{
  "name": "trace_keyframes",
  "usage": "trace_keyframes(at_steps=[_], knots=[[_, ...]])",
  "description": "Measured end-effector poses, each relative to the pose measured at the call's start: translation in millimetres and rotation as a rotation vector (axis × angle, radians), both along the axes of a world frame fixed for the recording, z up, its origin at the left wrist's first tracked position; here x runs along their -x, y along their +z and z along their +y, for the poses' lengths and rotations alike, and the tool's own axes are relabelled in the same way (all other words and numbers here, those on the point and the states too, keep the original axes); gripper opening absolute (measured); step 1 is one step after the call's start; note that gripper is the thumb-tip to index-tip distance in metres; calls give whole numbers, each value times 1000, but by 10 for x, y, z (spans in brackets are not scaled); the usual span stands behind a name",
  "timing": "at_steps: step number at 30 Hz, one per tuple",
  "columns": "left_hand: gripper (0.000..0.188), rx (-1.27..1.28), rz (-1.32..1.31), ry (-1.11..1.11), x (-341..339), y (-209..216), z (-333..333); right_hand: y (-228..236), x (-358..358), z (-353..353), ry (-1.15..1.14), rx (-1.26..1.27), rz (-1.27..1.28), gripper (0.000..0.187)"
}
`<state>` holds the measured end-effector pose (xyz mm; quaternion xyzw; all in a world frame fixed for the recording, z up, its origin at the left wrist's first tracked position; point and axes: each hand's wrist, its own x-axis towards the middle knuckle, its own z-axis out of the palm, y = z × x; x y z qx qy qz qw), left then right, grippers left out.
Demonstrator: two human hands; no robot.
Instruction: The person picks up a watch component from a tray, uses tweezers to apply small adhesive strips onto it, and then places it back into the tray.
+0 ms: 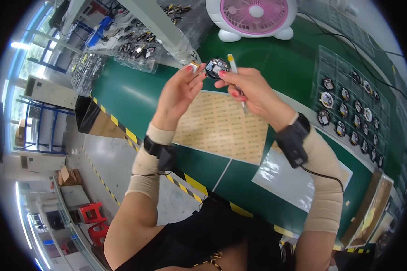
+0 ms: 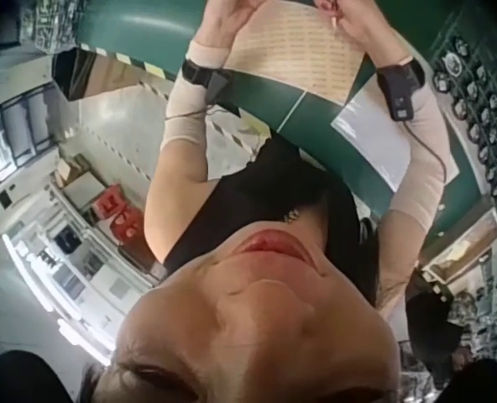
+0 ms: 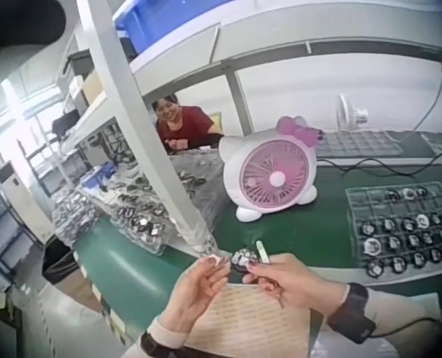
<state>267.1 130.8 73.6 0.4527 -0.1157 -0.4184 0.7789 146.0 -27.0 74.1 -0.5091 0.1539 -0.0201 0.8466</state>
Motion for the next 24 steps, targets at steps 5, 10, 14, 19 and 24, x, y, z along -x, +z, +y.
trace_keyframes(at_steps=[5, 10, 14, 19, 24], knots=[[17, 103, 147, 116, 277, -321, -220, -239, 65, 52, -135, -13, 4, 20], [17, 33, 92, 137, 492, -347, -261, -293, 158, 40, -179, -4, 6, 20], [15, -11, 30, 166, 604, -321, -311, -317, 217, 6, -172, 7, 7, 20], [17, 6, 4, 120, 618, -350, -359, -308, 259, 3, -148, 40, 34, 21], [16, -35, -28, 131, 636, -373, -424, -317, 285, -34, -137, 64, 13, 21]])
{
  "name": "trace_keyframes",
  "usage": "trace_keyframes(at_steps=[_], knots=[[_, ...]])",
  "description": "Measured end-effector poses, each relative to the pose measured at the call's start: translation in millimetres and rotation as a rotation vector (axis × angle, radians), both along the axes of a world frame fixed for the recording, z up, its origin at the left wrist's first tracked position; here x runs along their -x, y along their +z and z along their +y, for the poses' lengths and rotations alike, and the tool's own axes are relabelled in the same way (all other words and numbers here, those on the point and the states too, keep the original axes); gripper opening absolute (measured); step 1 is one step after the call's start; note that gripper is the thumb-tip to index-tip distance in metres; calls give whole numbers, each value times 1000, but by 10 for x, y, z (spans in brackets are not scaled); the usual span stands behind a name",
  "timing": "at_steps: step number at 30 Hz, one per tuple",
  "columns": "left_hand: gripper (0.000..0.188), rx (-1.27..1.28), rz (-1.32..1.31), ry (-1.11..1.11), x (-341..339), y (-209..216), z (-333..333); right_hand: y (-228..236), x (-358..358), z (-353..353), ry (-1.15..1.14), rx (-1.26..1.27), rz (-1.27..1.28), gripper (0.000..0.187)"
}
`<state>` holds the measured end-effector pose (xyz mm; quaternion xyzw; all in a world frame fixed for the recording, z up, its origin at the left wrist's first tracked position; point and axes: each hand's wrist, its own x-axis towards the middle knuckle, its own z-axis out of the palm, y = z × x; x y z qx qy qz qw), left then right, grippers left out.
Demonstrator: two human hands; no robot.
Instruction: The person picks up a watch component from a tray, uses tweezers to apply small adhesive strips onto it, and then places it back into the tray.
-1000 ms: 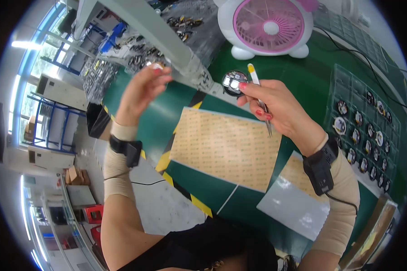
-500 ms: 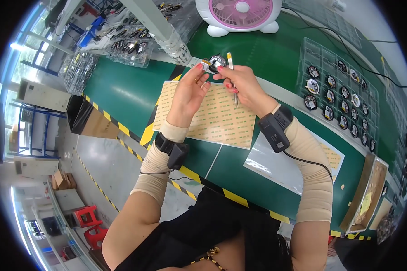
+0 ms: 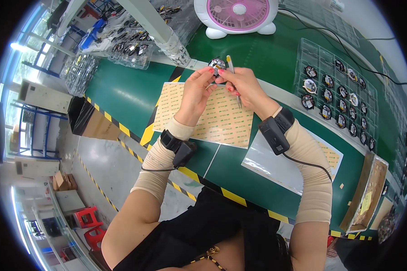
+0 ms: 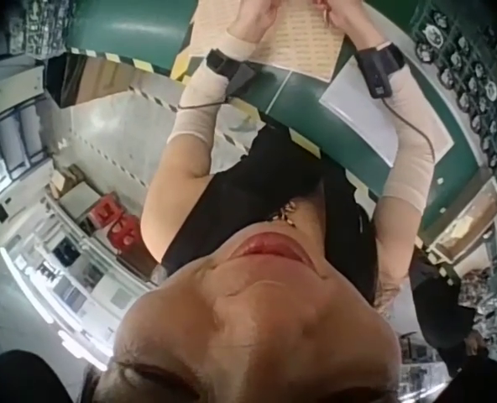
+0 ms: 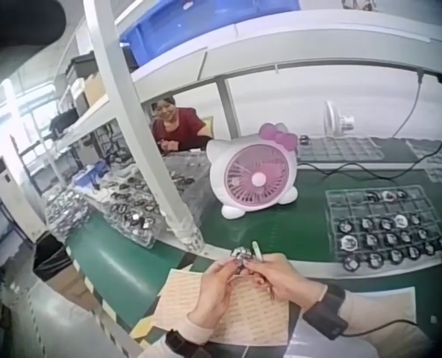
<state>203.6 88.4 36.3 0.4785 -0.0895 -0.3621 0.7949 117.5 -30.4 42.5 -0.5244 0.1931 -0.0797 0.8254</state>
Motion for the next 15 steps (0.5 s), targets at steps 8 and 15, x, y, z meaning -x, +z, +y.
trace_keyframes(at_steps=[8, 15], knots=[[17, 49, -103, 23, -103, 109, 53, 125, -16, 59, 5, 94, -23, 21], [25, 166, -201, 150, -924, 597, 810, 255, 684, -22, 80, 79, 113, 22]])
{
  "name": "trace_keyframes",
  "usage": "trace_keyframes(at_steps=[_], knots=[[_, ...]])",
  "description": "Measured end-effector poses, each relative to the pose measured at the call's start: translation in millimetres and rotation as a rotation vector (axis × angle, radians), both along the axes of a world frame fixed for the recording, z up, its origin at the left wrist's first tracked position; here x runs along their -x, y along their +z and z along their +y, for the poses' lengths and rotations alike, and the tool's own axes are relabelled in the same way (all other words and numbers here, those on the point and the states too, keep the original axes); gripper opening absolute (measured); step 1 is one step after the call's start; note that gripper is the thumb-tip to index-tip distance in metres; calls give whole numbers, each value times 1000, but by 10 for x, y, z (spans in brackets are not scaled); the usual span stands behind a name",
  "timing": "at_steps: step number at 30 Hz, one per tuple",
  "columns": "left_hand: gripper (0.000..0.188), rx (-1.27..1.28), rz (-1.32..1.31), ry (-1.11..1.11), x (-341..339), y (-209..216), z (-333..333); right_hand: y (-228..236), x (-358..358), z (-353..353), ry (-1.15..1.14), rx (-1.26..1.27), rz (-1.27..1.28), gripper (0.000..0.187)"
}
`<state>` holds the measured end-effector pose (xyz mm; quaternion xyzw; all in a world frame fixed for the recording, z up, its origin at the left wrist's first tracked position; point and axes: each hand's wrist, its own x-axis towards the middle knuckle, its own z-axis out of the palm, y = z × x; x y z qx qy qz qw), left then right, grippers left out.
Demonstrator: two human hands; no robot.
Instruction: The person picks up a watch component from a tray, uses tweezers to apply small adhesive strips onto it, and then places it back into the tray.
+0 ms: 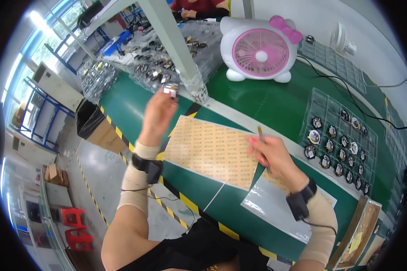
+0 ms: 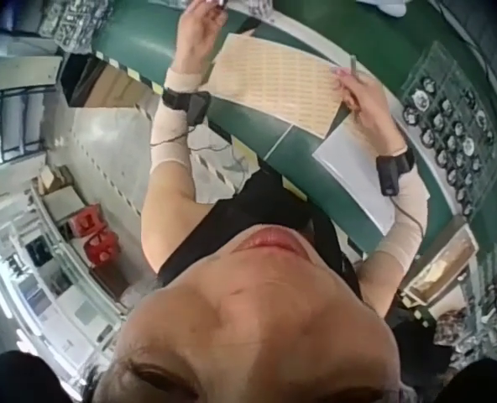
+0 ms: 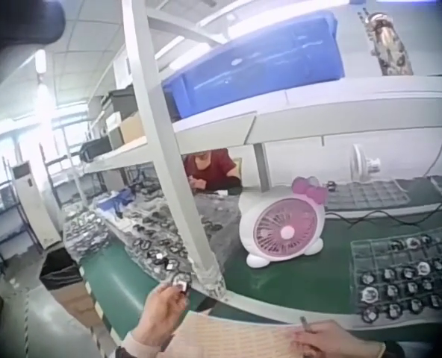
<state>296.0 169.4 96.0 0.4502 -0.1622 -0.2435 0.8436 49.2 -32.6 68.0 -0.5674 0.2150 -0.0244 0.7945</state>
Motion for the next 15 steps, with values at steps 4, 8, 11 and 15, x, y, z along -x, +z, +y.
trace_keyframes(at_steps=[4, 8, 11, 15], knots=[[21, 4, -146, 56, -947, 386, 137, 122, 367, -84, -18, 31, 86, 21], [26, -259, -216, 194, -1613, 748, -517, 93, 626, -239, -112, 59, 127, 20], [34, -415, -376, -27, -2332, 685, -906, 64, 771, -315, -169, 63, 129, 19], [33, -823, -900, -15, -2797, 553, -1426, -7, 899, -413, -270, 45, 167, 17]])
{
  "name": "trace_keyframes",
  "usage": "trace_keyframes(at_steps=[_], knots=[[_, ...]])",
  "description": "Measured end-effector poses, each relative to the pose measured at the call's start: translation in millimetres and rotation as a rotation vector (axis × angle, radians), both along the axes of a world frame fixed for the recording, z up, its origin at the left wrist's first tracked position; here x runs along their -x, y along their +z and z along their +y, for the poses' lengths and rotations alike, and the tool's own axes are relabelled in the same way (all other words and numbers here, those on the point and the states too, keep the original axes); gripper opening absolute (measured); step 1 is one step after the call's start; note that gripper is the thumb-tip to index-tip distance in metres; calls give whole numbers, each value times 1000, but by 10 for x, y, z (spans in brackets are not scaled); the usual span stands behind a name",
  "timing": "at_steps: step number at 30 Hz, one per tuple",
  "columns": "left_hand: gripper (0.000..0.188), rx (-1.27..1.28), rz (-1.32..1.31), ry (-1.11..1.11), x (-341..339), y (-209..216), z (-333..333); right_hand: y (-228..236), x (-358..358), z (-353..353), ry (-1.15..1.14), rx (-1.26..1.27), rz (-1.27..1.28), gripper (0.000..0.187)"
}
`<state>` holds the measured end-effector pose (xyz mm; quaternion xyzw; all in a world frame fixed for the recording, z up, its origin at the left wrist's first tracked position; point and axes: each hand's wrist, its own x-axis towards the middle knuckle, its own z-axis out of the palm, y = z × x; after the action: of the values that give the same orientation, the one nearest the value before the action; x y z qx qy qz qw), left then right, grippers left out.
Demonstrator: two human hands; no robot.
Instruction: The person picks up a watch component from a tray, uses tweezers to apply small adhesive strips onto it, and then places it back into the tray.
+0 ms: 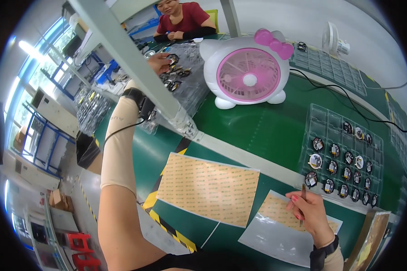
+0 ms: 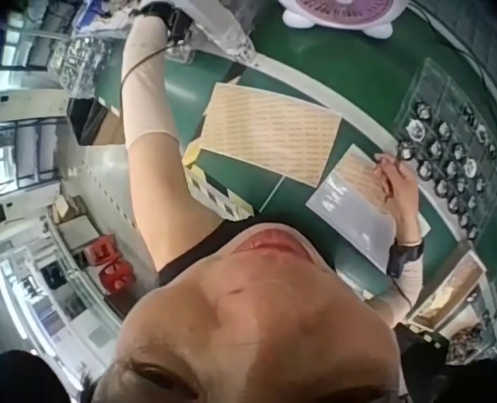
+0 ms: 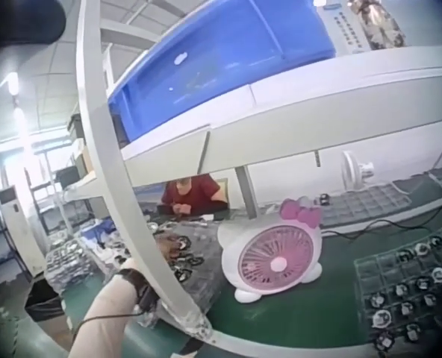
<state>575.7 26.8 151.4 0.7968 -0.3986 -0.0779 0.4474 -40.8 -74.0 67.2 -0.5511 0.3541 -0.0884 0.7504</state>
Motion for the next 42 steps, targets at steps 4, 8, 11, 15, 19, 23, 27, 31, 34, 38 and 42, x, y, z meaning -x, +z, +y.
trace_keyframes(at_steps=[4, 8, 11, 15, 19, 23, 27, 31, 34, 38, 42], knots=[[34, -129, 254, 29, 114, -99, -643, -65, 102, -71, -115, -18, 45, 17], [35, -67, 238, -21, 31, -196, -820, -127, 86, -90, -133, -21, 47, 17], [36, -92, 163, -15, -19, -295, -910, -154, 71, -110, -123, -13, 63, 17], [37, -92, 138, -39, -112, -299, -994, -175, 48, -100, -122, -15, 73, 17], [37, 75, 113, -7, -65, -141, -928, -200, 101, -137, -130, -2, 95, 17], [36, 99, 158, -24, -246, 124, -498, -220, 91, -124, -131, 16, 88, 17], [33, -79, 215, 113, -396, 299, 187, -246, 64, -113, -47, 55, 75, 17], [33, -131, 49, 83, 127, 471, 833, -271, 183, -88, -127, 31, 57, 18], [31, 89, 190, 211, -25, 442, 1593, -280, 189, -61, -141, 35, -1, 19], [31, 226, 290, 420, -160, 141, 2215, -187, 95, 17, -131, -1, -38, 19], [29, 185, 272, 513, -233, -216, 2076, -129, 49, 53, -114, 33, -28, 18]])
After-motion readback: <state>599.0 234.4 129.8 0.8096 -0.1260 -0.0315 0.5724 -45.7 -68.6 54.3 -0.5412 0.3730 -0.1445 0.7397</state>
